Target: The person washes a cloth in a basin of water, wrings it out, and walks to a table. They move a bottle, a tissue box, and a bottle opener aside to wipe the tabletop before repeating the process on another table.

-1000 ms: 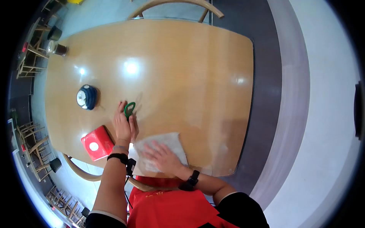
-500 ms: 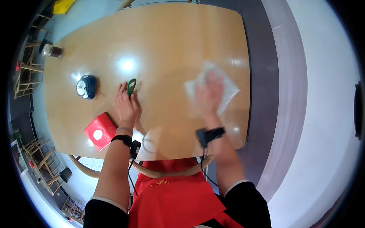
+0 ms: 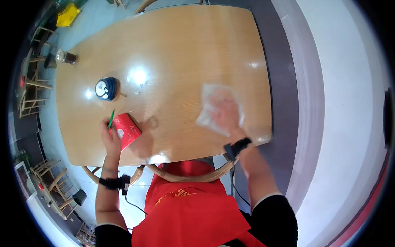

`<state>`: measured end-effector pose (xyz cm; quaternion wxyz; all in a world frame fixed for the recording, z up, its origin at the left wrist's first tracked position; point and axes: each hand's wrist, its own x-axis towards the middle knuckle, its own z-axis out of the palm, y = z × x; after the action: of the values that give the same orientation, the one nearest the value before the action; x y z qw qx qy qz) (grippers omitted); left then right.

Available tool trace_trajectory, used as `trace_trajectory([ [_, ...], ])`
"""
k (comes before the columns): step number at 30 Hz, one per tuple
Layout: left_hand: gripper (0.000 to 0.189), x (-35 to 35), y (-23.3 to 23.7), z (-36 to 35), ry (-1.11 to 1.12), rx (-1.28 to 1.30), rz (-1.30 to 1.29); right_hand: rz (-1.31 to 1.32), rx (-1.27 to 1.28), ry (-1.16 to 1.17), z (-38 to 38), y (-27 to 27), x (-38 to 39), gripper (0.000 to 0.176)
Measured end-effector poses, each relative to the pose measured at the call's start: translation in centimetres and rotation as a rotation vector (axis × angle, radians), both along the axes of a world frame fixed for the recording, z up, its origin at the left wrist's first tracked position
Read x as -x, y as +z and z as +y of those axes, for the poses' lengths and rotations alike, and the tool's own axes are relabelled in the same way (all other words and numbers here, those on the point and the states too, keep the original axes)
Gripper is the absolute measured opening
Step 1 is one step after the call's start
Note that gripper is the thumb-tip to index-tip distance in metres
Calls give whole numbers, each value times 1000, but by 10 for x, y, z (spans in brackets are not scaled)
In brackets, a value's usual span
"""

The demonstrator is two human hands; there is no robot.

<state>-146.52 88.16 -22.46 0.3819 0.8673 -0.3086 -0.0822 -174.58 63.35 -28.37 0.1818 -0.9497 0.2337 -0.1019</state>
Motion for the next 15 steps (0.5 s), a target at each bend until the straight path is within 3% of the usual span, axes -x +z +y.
trace_trajectory([
  [2, 24, -12, -3, 57, 112, -110, 25, 59, 113, -164, -62, -2, 16, 44],
  [4, 30, -7, -20, 96, 167, -199, 82, 76, 192, -578, -93, -29, 52, 46],
  [6, 48, -3, -30, 117, 232, -66, 106, 152, 350, -860, -84, -49, 91, 51],
  [7, 65, -5, -39, 131, 258, -100, 206, 150, 351, -874, -67, -48, 97, 51],
  [9, 69, 3, -43, 131, 338, -83, 341, 313, 260, -1152, -23, -44, 110, 56],
  [10, 66, 10, -42, 121, 475, 146, 602, 345, 306, -1110, 3, -51, 105, 57],
  [11, 66, 6, -40, 120, 464, 138, 609, 380, 350, -1069, 37, -63, 92, 57],
  [12, 63, 3, -41, 117, 538, 135, 715, 234, 149, -895, 77, -73, 74, 56],
  [13, 61, 2, -41, 111, 614, 138, 823, 330, -30, -717, 99, -16, 33, 53],
  [14, 51, 7, -30, 96, 627, 168, 783, 381, -236, -366, 118, -3, 13, 52],
  [15, 51, 8, -28, 87, 630, 170, 793, -2, -765, -281, 154, -38, 0, 54],
])
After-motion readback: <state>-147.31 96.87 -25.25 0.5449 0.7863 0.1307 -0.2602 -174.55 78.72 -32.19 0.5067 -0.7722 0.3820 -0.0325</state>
